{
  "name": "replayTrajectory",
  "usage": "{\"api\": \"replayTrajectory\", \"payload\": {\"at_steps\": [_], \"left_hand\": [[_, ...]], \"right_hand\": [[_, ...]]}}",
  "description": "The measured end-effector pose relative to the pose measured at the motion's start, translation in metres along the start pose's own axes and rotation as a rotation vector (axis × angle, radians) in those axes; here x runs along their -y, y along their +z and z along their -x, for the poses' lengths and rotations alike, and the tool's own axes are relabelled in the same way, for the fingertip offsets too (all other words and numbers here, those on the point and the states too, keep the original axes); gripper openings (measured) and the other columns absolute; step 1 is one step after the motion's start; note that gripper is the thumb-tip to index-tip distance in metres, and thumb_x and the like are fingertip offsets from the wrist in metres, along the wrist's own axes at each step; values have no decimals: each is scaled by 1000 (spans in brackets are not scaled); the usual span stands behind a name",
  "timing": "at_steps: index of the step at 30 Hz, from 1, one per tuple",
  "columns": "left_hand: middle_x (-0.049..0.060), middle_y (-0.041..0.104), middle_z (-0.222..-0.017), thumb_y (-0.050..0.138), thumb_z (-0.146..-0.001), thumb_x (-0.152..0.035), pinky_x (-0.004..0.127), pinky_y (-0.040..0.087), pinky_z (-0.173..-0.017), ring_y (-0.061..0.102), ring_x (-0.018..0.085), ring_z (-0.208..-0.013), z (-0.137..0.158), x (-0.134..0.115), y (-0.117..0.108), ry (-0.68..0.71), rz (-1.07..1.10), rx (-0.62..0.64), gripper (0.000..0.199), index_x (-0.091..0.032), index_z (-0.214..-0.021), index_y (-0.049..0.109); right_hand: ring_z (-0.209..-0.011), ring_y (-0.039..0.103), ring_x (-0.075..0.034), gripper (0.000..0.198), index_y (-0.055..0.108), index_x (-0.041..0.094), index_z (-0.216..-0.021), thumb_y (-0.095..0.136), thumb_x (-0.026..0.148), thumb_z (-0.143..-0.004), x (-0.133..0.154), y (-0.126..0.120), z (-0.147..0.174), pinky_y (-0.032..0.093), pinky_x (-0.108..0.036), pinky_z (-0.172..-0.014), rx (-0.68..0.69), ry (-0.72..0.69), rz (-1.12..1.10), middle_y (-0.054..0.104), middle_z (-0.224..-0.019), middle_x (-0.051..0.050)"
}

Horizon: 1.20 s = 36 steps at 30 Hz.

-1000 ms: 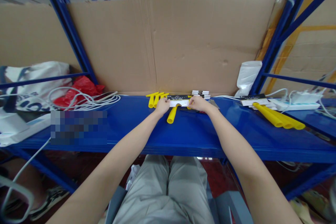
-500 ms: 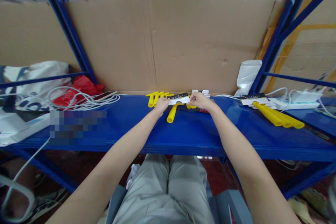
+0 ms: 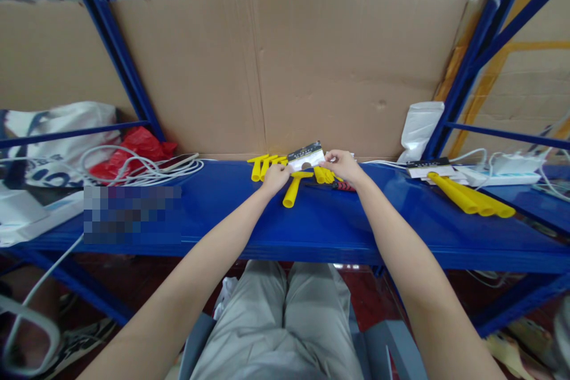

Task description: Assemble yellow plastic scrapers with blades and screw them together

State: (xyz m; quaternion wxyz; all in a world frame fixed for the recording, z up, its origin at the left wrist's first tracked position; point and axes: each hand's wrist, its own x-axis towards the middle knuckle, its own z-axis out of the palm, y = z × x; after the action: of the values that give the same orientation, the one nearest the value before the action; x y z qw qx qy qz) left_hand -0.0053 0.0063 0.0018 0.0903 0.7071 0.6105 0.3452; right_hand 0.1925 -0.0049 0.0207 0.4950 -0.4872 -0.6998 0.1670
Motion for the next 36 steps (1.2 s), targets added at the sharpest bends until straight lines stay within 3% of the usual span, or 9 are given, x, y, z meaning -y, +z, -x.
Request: {"api": "replayTrajectory", "payload": {"at_steps": [5,10,16,24,31,36], "left_hand": [[14,68,-92,52,-80,-35,30,44,-78,62,25,-91,8,-2,3,34,-10,32,25,-15,-82,67],[10,68,-89,70,-62,-42,27,44,-71,62,24,-88,8,1,6,-24,18,109,34,-16,-84,64],[4,62,-61,65,-63,-28,25,43,-59,61,20,-69,10,-1,4,-20,65,266,14,-15,-59,63],[4,60,-55,63,-63,-19,24,42,-49,57,15,-54,15,-5,1,-191,413,350,7,-13,-59,62],[5,58,-52,56,-65,-10,25,44,-53,56,15,-55,11,-12,-2,-255,655,341,13,-12,-52,60],[3,59,-57,59,-65,-9,25,47,-58,59,16,-61,-2,-1,4,-254,731,150,8,-14,-59,60]], "right_hand": [[-52,48,-10,38,50,18,-63,70,49,-57,6,-6,3,42,-23,-47,-58,65,-42,55,-61,-1],[-55,49,-10,36,49,18,-63,71,46,-58,6,-7,5,44,-24,-50,-84,69,-75,56,-62,-1],[-56,48,-10,32,47,18,-62,69,41,-61,0,-2,5,43,-24,-52,-69,40,-39,53,-61,1],[-58,48,-11,32,46,19,-64,67,43,-62,-5,1,1,43,-25,-55,-66,-13,-58,53,-62,1],[-58,50,-11,35,47,20,-65,69,46,-61,-5,1,1,45,-26,-57,-123,-9,-146,54,-62,1],[-60,54,-11,39,47,20,-66,71,50,-58,-2,0,3,47,-26,-59,-111,31,-229,58,-64,1]]}}
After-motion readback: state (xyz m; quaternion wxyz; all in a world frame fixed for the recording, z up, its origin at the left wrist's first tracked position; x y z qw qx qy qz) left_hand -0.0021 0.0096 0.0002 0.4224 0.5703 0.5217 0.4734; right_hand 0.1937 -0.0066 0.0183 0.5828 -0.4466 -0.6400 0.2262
